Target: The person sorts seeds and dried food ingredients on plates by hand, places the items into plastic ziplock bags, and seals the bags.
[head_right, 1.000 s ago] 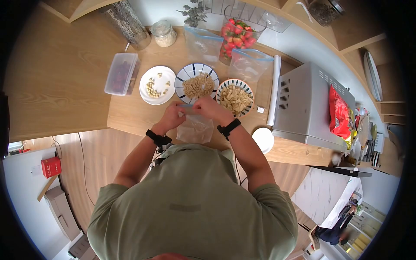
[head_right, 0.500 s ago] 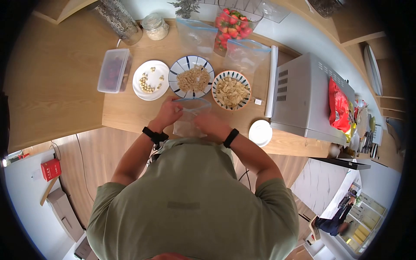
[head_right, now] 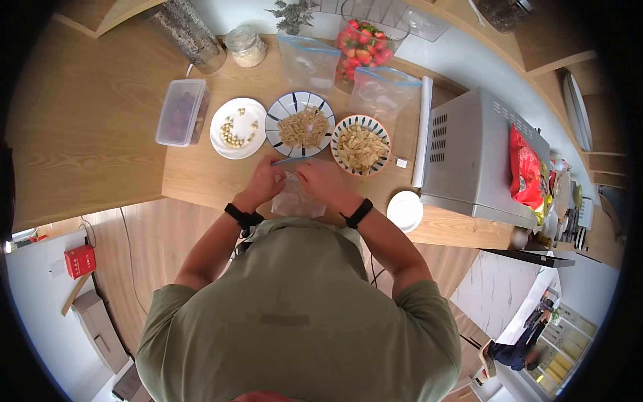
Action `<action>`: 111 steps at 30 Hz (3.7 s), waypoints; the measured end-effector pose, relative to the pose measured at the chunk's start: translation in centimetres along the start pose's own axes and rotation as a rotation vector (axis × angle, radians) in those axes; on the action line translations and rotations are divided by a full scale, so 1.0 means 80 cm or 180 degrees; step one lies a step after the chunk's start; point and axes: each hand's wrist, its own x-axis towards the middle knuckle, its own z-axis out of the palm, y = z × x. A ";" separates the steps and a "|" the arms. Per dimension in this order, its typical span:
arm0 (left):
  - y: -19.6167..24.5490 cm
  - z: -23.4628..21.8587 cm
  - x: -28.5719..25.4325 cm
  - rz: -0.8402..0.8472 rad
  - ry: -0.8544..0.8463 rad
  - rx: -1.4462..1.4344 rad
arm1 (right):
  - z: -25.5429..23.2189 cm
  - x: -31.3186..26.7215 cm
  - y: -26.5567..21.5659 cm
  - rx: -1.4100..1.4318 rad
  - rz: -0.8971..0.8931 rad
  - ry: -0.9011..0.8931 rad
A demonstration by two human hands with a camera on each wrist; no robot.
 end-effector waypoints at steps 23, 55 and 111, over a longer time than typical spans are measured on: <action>-0.016 -0.003 -0.014 0.0083 0.0272 0.0018 | 0.054 0.139 0.101 -0.0386 0.0326 -0.0043; -0.050 -0.044 0.005 0.0415 -0.0565 0.0086 | 0.050 0.138 0.066 -0.0937 0.1302 -0.0092; -0.070 -0.049 0.012 0.0411 -0.0424 -0.0403 | 0.037 0.128 0.077 0.0843 0.1915 0.0296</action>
